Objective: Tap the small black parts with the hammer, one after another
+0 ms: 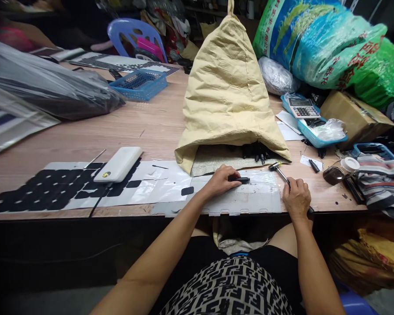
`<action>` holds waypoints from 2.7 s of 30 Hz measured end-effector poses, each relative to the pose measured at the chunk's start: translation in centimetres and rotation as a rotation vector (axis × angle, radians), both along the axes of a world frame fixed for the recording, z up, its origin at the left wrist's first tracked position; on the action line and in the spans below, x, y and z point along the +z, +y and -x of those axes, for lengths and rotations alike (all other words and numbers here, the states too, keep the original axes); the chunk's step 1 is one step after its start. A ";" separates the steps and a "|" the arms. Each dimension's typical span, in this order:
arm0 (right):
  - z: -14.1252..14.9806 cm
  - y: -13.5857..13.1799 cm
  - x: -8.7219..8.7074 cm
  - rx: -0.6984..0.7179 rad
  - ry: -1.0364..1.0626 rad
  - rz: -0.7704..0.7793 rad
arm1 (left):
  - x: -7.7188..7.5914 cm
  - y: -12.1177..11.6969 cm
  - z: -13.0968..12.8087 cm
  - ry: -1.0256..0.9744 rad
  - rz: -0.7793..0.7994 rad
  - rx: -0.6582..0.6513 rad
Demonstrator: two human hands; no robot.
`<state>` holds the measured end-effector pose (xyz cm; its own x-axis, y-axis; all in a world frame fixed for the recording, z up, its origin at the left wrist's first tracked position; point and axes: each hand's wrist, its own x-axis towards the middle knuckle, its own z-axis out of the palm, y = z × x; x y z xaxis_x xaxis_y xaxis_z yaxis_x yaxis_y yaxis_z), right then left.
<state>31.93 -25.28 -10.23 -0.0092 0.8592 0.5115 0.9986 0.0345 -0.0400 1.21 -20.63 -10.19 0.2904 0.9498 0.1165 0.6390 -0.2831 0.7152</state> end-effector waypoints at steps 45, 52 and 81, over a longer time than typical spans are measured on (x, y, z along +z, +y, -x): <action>5.1 -2.6 3.5 0.332 0.628 0.212 | -0.6 0.3 -1.0 -0.119 0.096 0.141; -0.5 -0.1 2.2 0.067 0.328 0.061 | -0.8 0.3 -0.9 -0.104 0.069 0.130; -1.8 0.7 0.1 -0.010 -0.017 -0.029 | -0.6 -10.8 -2.2 0.174 -0.156 -0.384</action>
